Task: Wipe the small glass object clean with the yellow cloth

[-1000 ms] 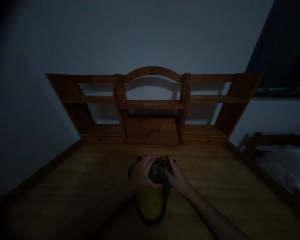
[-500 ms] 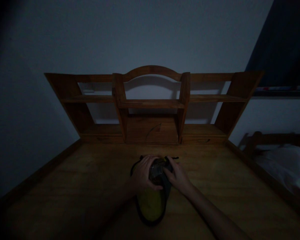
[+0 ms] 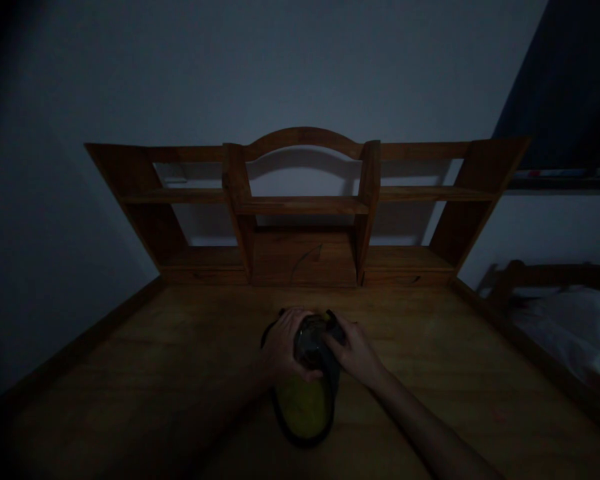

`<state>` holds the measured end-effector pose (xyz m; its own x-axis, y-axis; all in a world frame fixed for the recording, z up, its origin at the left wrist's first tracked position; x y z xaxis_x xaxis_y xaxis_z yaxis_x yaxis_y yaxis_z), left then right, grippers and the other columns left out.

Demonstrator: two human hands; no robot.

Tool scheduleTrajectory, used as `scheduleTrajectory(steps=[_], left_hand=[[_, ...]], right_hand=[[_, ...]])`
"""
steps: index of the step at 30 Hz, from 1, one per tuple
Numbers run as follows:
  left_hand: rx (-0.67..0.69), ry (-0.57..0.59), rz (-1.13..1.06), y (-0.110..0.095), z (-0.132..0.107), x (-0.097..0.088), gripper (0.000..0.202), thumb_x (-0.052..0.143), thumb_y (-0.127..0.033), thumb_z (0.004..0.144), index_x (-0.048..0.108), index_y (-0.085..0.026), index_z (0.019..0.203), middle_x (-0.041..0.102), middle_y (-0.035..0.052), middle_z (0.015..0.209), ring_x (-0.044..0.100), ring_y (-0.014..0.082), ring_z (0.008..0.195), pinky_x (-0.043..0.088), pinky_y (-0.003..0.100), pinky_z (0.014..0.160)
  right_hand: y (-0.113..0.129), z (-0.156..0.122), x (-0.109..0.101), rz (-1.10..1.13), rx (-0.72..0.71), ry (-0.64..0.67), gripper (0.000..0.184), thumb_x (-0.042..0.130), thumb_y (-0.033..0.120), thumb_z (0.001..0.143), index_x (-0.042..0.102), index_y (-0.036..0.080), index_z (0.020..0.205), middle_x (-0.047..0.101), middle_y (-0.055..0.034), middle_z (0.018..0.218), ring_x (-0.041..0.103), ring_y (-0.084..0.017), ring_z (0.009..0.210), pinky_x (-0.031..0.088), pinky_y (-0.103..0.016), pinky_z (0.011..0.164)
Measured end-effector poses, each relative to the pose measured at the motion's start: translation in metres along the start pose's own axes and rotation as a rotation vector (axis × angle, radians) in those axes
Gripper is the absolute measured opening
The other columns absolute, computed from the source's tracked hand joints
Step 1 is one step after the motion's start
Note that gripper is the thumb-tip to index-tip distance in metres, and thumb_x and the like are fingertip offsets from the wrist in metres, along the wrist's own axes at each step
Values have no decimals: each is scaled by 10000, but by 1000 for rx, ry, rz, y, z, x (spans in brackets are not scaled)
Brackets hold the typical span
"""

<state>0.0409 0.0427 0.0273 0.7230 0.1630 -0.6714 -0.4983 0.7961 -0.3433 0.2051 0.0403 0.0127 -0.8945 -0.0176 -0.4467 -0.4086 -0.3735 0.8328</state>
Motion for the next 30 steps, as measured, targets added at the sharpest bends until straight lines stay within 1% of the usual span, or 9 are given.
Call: scheduleTrajectory(steps=[2, 5, 10, 13, 16, 19, 25, 27, 30], left_hand=[[-1, 0, 18, 1, 0, 0, 973, 618, -778, 454, 445, -151, 1177, 571, 138, 1109, 518, 329, 1081, 385, 490, 978], [-12, -1, 40, 1, -1, 0, 959, 602, -786, 477, 455, -133, 1164, 569, 156, 1112, 518, 334, 1083, 378, 495, 985], [13, -2, 74, -2, 1, -2, 965, 594, -791, 486, 446, -129, 1172, 576, 153, 1094, 531, 326, 1062, 399, 488, 966], [39, 1, 99, -5, 3, -2, 934, 597, -774, 506, 441, -139, 1172, 582, 142, 1076, 537, 321, 1053, 400, 491, 962], [51, 7, 122, -6, 3, -1, 922, 593, -768, 518, 438, -133, 1168, 582, 149, 1080, 535, 325, 1062, 401, 489, 961], [34, 27, 142, -4, 3, 0, 900, 592, -753, 540, 427, -136, 1174, 575, 159, 1109, 524, 336, 1087, 396, 491, 960], [-2, 31, 103, 1, 2, 0, 889, 636, -712, 525, 416, -160, 1185, 568, 142, 1112, 525, 331, 1067, 381, 481, 960], [-21, 18, 85, 4, 2, 0, 898, 649, -708, 507, 423, -163, 1183, 566, 131, 1110, 523, 326, 1061, 378, 482, 963], [-58, 4, 75, 7, 2, 0, 898, 667, -694, 496, 437, -159, 1179, 562, 125, 1110, 519, 320, 1062, 384, 481, 959]], right_hand=[[5, -1, 1, 57, -18, 72, 373, 514, 299, 833, 539, 163, 1180, 661, -32, 875, 607, -202, 804, 494, -323, 780], [8, -1, 2, 113, -45, 133, 393, 491, 300, 851, 510, 171, 1221, 651, -26, 889, 595, -191, 788, 487, -324, 802], [-1, 1, 4, 72, -29, 103, 421, 487, 311, 853, 477, 166, 1248, 644, -44, 901, 591, -191, 766, 491, -339, 800], [-8, 1, 3, 34, -24, 72, 424, 502, 286, 832, 480, 150, 1233, 641, -65, 936, 597, -207, 824, 488, -349, 808], [-14, 2, 2, 4, -18, 41, 405, 516, 265, 809, 504, 145, 1196, 644, -70, 927, 600, -217, 846, 492, -343, 786], [-15, 4, 1, 15, -9, 38, 343, 537, 253, 792, 548, 151, 1119, 644, -43, 838, 598, -203, 788, 497, -310, 731], [1, 6, -3, 33, 13, 18, 144, 571, 281, 779, 602, 159, 849, 598, 5, 713, 538, -145, 656, 455, -223, 590], [5, 6, -3, 40, 23, 17, 148, 568, 307, 788, 597, 161, 790, 573, 16, 666, 520, -134, 620, 435, -208, 549], [6, 7, 0, 73, 31, 24, 197, 563, 351, 804, 607, 160, 829, 603, 4, 705, 549, -149, 654, 453, -219, 576]])
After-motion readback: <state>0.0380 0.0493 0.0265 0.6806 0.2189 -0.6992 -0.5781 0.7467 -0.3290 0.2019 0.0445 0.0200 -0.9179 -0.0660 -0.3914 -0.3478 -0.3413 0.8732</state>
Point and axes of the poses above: each hand's wrist, its own z-axis towards the middle knuckle, its own x-axis out of the palm, y = z × x, the point moved 4 cm from there along z, towards the middle knuckle
